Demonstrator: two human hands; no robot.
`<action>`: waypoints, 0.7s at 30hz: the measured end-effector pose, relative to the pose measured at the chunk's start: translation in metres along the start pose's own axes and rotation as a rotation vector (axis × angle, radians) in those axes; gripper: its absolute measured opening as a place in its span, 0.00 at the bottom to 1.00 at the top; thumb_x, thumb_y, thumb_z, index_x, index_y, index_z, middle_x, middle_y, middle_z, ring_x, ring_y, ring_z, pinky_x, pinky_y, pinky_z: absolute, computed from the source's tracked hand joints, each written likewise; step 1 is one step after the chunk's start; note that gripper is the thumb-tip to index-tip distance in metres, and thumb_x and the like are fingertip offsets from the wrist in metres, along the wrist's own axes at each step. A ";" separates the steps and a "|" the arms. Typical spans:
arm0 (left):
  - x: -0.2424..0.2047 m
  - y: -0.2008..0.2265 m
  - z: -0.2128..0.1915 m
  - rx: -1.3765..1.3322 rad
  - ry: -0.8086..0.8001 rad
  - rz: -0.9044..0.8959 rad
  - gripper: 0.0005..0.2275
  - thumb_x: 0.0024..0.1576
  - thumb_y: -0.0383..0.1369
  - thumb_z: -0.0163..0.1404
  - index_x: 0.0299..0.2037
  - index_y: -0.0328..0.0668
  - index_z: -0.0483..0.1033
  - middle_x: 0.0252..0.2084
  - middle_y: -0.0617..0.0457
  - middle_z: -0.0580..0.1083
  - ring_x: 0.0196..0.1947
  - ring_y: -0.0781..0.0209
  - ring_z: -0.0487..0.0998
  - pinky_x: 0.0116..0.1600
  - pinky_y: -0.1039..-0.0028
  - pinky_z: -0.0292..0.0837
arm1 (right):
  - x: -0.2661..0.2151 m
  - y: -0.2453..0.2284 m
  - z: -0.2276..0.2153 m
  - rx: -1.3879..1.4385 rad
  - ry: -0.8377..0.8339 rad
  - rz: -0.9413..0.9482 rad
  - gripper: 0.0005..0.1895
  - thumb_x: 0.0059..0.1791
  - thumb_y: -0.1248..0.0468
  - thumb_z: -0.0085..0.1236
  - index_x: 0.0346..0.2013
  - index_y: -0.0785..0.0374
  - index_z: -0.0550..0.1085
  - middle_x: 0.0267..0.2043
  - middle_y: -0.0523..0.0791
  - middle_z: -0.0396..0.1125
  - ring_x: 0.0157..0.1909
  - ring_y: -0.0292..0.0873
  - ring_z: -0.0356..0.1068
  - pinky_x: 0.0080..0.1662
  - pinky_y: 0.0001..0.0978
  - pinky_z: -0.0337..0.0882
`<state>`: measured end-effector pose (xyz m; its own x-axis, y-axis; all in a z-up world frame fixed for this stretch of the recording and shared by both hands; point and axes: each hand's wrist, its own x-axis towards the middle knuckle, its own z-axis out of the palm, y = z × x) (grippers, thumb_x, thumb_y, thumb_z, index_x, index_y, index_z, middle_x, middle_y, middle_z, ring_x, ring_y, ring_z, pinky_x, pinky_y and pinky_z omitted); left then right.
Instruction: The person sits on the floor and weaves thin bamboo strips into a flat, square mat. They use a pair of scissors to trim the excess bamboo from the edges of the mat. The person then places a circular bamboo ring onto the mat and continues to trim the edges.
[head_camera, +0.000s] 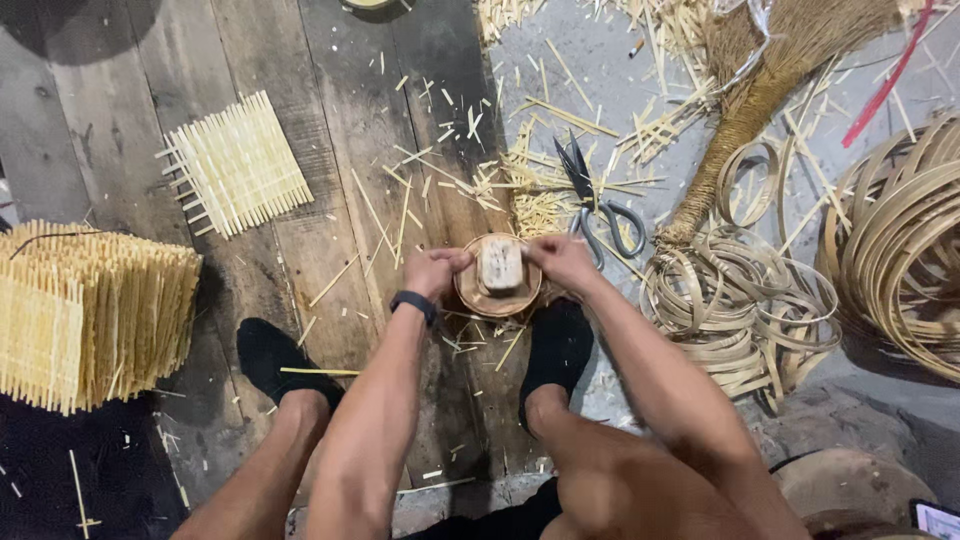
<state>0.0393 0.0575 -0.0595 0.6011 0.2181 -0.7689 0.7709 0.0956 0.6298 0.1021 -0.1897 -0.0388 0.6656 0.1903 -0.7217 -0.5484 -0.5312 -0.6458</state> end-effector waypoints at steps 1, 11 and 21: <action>-0.003 -0.006 -0.001 -0.069 0.017 -0.035 0.09 0.56 0.33 0.61 0.44 0.39 0.85 0.44 0.51 0.81 0.39 0.69 0.78 0.44 0.77 0.73 | -0.013 -0.002 -0.002 0.104 -0.070 0.082 0.16 0.52 0.57 0.60 0.43 0.70 0.78 0.37 0.50 0.74 0.31 0.40 0.74 0.34 0.32 0.78; -0.032 -0.098 0.018 -0.659 -0.227 -0.123 0.10 0.63 0.28 0.46 0.52 0.35 0.75 0.47 0.47 0.79 0.44 0.56 0.81 0.47 0.64 0.81 | -0.033 0.049 0.030 0.442 -0.066 0.092 0.08 0.51 0.69 0.60 0.39 0.75 0.74 0.32 0.51 0.74 0.29 0.45 0.76 0.32 0.36 0.80; -0.053 -0.081 0.027 -0.765 -0.219 -0.178 0.13 0.65 0.31 0.43 0.58 0.39 0.71 0.50 0.48 0.79 0.46 0.54 0.82 0.47 0.58 0.81 | -0.047 0.047 0.036 0.477 -0.076 -0.019 0.11 0.49 0.70 0.59 0.46 0.70 0.73 0.35 0.49 0.75 0.33 0.43 0.78 0.36 0.37 0.82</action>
<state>-0.0491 0.0119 -0.0729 0.5713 -0.0500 -0.8192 0.5494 0.7648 0.3365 0.0270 -0.1941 -0.0436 0.6489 0.2656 -0.7130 -0.7191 -0.0924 -0.6888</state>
